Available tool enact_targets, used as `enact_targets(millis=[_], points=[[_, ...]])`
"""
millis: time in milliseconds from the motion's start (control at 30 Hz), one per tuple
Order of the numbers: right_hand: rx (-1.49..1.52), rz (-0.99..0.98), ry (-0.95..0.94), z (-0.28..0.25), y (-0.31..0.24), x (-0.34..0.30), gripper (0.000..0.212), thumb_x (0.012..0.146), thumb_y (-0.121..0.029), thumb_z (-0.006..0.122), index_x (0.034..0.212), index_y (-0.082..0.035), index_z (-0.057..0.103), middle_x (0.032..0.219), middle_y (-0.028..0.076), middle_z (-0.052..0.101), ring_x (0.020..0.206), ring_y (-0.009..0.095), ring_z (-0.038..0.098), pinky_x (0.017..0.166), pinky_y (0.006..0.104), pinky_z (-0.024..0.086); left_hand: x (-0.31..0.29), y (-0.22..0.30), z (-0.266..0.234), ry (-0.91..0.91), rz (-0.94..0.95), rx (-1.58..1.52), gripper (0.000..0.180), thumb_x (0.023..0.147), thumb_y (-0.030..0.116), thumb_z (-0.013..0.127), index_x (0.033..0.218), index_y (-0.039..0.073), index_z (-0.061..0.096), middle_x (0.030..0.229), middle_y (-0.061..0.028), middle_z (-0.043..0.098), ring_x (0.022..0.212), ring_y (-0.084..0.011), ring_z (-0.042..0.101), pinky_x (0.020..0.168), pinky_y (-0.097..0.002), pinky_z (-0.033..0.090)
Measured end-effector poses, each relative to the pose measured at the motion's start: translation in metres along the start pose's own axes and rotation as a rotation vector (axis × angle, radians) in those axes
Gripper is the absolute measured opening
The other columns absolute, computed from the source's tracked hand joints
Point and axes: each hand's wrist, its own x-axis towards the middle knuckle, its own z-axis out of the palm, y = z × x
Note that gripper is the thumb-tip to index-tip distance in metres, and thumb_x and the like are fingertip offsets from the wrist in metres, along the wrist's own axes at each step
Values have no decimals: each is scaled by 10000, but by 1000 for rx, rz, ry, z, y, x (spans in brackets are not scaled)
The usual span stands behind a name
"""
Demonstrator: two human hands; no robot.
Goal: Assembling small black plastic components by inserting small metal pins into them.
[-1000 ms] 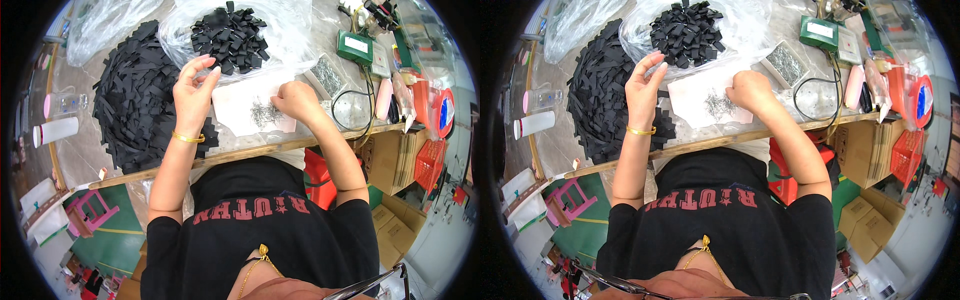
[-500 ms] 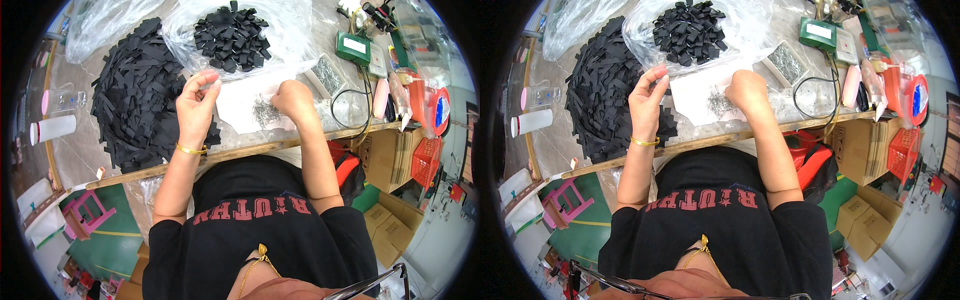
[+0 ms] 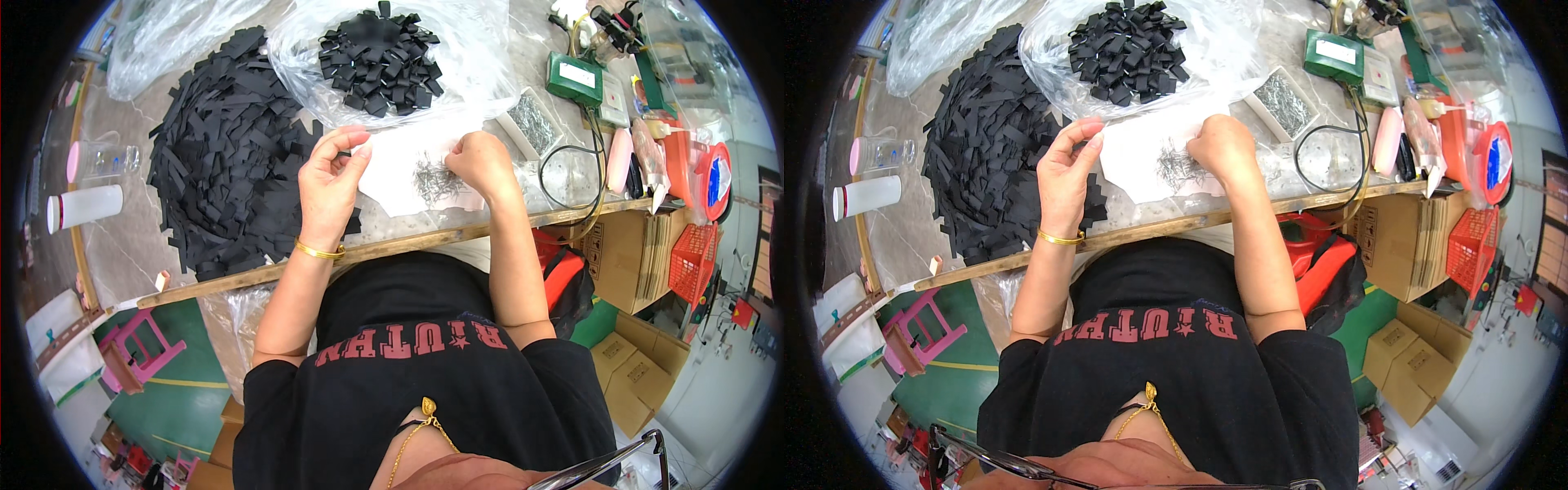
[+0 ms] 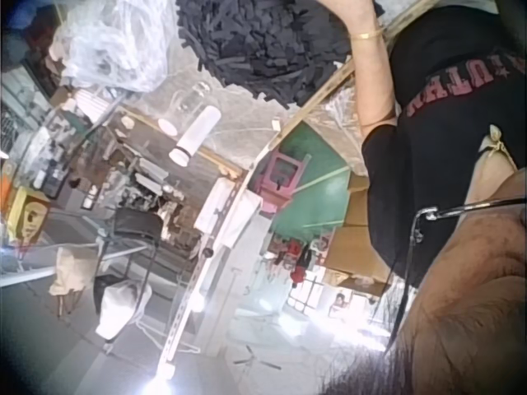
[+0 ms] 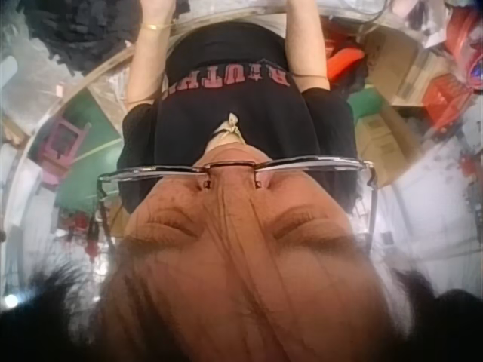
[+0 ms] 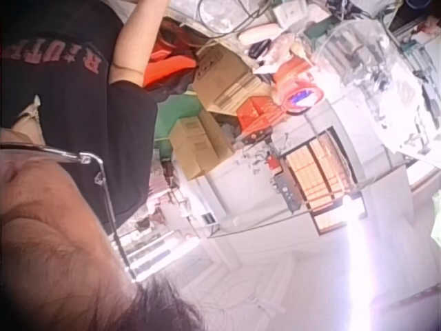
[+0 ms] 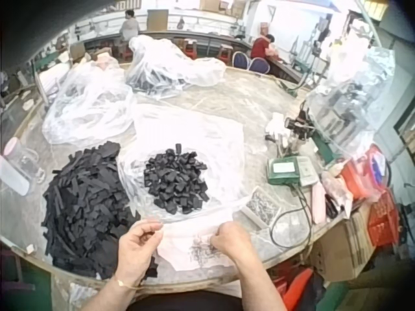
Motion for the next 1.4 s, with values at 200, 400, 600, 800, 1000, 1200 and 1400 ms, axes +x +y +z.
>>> enact_targets(millis=[200, 400, 600, 800, 1000, 1200, 1400], points=[[429, -75, -81, -3, 18, -1, 167, 697, -149, 612, 740, 11, 632, 628, 65, 600, 578, 114, 545, 566, 251, 431, -3, -2, -4, 30, -10, -74, 166, 793, 0, 590, 958, -19, 595, 1014, -50, 567, 808, -57, 526, 690, -177, 424], [893, -109, -215, 4, 24, 1, 153, 793, -133, 615, 850, 9, 610, 728, -38, 576, 641, 13, 476, 571, 165, 378, -8, -14, 13, -261, -231, -7, 209, 807, 23, 572, 1008, -33, 576, 905, -67, 625, 790, -98, 579, 692, -213, 463], [986, -241, -96, 14, 21, -1, 112, 765, -101, 628, 809, 2, 627, 678, -43, 556, 570, 11, 425, 503, 179, 347, -1, -29, 37, -300, -285, 36, 229, 798, 40, 584, 1023, -1, 589, 930, -37, 581, 691, -52, 528, 634, -188, 442], [771, -498, 89, 10, 21, -3, 64, 758, -66, 631, 771, -8, 608, 702, -46, 522, 527, 13, 371, 468, 188, 310, 5, -20, 50, -217, 44, 433, 228, 740, 31, 631, 968, 36, 627, 860, -7, 546, 590, -35, 440, 555, -179, 396], [1090, -377, -42, 18, 20, -4, 77, 770, -78, 623, 771, -3, 607, 657, -46, 515, 532, 6, 387, 467, 174, 310, 11, -35, 54, -288, 19, 331, 159, 750, 59, 637, 906, 34, 640, 793, -27, 570, 592, -75, 482, 544, -198, 410], [1045, -154, -43, 12, 17, -1, 121, 777, -127, 622, 794, -8, 624, 607, 0, 556, 531, 52, 466, 486, 210, 368, 18, -29, 41, -245, -279, 40, 152, 786, 71, 637, 902, -28, 630, 820, -47, 636, 730, -63, 563, 657, -186, 443], [206, -295, 105, 0, 6, 3, 186, 723, -190, 612, 719, -7, 642, 651, 153, 607, 625, 255, 598, 582, 350, 459, 20, -20, 21, -61, -242, 115, 168, 768, 91, 656, 874, -39, 638, 775, -49, 638, 670, -62, 564, 601, -178, 443]])
